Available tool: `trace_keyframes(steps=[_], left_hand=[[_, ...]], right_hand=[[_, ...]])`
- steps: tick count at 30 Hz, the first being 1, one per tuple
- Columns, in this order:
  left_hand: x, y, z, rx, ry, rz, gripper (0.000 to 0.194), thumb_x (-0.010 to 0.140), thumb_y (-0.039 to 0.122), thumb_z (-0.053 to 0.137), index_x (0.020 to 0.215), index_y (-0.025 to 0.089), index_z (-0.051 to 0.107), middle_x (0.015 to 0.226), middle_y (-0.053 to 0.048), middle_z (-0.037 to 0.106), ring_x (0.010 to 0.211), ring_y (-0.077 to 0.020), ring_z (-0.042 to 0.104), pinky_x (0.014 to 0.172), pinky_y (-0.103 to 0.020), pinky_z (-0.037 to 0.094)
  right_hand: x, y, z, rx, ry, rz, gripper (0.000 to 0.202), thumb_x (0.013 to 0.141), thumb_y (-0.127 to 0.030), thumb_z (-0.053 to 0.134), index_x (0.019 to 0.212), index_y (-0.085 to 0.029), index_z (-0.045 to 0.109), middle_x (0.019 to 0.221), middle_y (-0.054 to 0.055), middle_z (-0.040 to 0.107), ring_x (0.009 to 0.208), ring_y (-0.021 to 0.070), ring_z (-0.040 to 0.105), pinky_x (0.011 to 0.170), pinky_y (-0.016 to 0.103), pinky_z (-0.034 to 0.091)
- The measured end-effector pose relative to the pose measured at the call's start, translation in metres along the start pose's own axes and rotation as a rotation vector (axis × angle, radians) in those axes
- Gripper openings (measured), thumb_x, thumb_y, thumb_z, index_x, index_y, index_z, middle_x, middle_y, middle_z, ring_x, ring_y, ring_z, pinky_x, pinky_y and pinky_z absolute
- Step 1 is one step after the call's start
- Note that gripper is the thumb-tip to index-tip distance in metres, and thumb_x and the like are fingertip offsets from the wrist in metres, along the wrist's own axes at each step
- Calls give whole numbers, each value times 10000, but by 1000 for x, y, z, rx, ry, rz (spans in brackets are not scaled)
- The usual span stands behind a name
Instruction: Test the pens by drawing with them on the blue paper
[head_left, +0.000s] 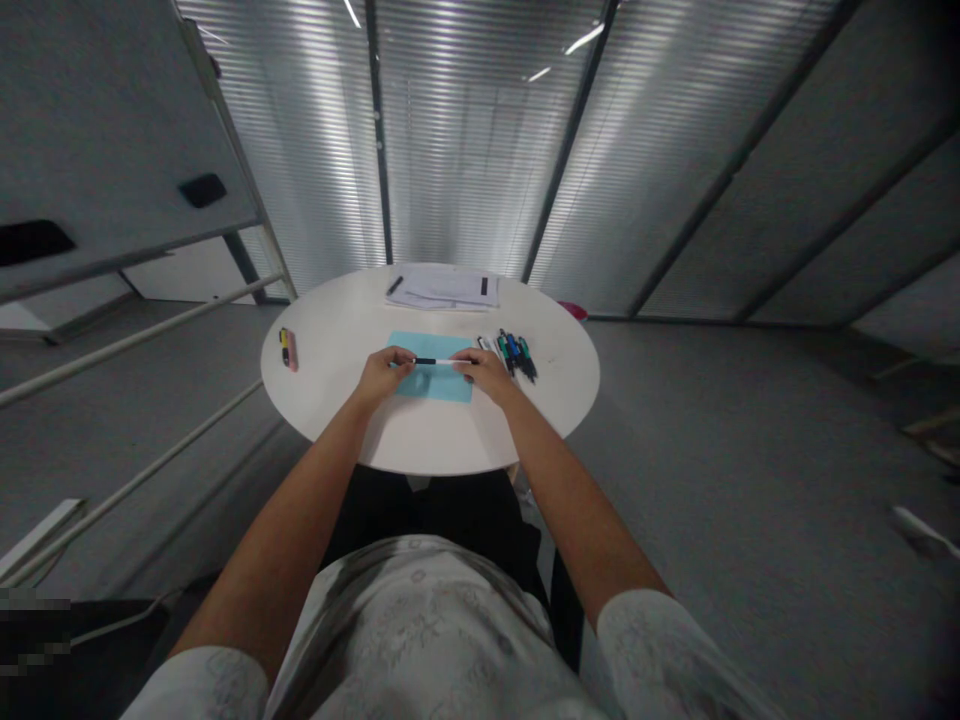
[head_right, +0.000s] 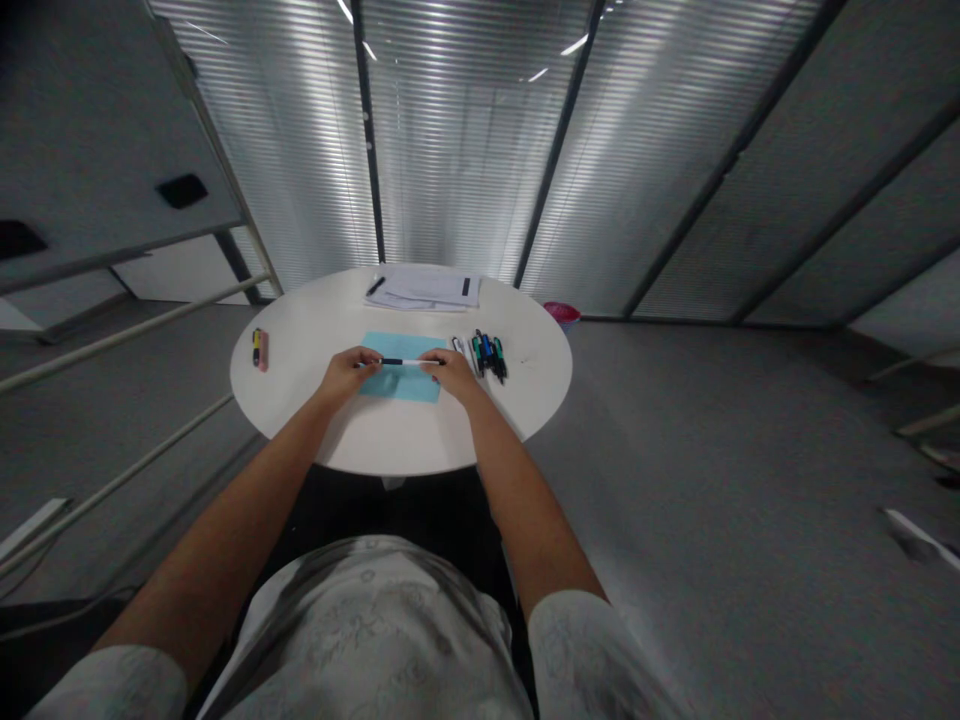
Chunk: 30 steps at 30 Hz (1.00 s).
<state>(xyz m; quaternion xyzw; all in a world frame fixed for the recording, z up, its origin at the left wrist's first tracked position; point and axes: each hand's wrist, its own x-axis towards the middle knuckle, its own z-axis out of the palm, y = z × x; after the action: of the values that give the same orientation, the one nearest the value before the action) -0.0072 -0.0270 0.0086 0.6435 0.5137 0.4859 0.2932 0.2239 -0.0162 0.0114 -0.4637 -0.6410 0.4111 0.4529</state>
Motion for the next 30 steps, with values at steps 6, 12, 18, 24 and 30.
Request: trace_keyframes(steps=[6,12,18,24,30], left_hand=[[2,-2,2,-109,17,-52,267,666,379,713,832,169,714,788,-49,709,744,-176,631,695,-288,486],[6,-3,-1,-355,73,-80,199,668,332,706,779,175,654,844,-82,736,837,-194,663,766,-324,494],[8,-2,-10,-521,167,-165,171,651,299,689,749,186,606,834,-85,735,754,-169,644,705,-325,496],[13,-9,-12,-572,256,-257,169,673,299,639,757,195,536,867,-74,719,718,-138,621,675,-314,507],[14,-12,-3,-596,300,-236,122,677,193,649,751,182,553,763,-59,707,630,-108,591,639,-278,489]], right_hand=[[2,2,0,67,25,37,250,615,-325,702,821,-183,699,633,-34,599,503,78,475,475,213,337],[4,-1,-5,275,97,112,427,622,-360,731,998,-214,591,728,-25,671,455,77,499,387,191,243],[7,-6,-13,462,285,158,385,678,-431,730,931,-224,528,674,-52,616,427,50,461,395,185,293],[13,1,-16,464,455,34,390,703,-505,729,854,-213,519,590,-74,533,396,41,396,370,185,254],[13,13,-9,75,391,-62,378,704,-546,714,818,-219,562,592,-64,517,443,85,450,414,221,345]])
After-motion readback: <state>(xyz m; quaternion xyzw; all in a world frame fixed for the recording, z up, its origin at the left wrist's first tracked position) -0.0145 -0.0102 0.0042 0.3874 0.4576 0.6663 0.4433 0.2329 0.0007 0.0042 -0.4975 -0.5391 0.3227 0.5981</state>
